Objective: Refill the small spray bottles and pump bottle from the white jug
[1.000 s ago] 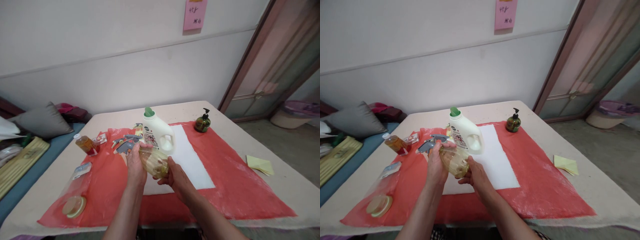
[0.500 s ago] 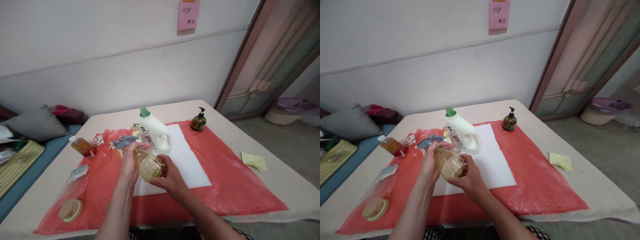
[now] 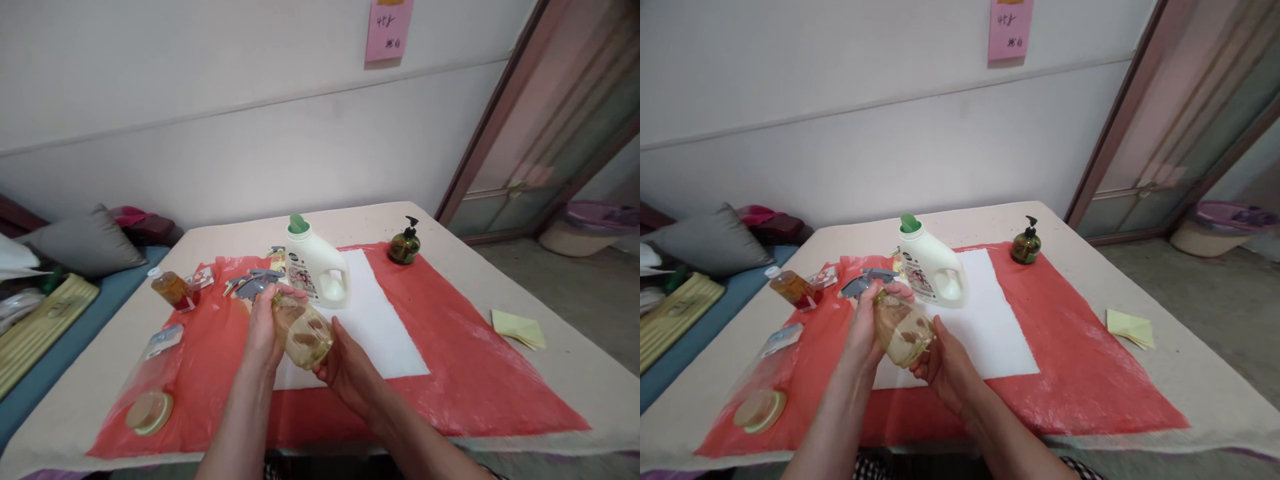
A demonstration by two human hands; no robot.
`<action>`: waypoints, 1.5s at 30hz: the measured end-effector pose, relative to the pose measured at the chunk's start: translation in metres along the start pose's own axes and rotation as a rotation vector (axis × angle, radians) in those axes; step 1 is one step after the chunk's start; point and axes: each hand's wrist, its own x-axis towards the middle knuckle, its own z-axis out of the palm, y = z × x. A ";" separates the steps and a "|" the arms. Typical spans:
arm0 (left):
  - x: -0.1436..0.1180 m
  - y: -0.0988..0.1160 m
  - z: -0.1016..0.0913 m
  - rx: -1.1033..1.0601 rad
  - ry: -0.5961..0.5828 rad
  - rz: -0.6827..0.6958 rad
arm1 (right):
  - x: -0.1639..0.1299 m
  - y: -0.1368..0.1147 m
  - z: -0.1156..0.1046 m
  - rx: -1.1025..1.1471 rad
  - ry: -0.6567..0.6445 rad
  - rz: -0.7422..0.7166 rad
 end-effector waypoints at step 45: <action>0.002 -0.006 -0.001 -0.006 0.024 -0.086 | -0.005 -0.008 0.003 -0.103 0.033 0.156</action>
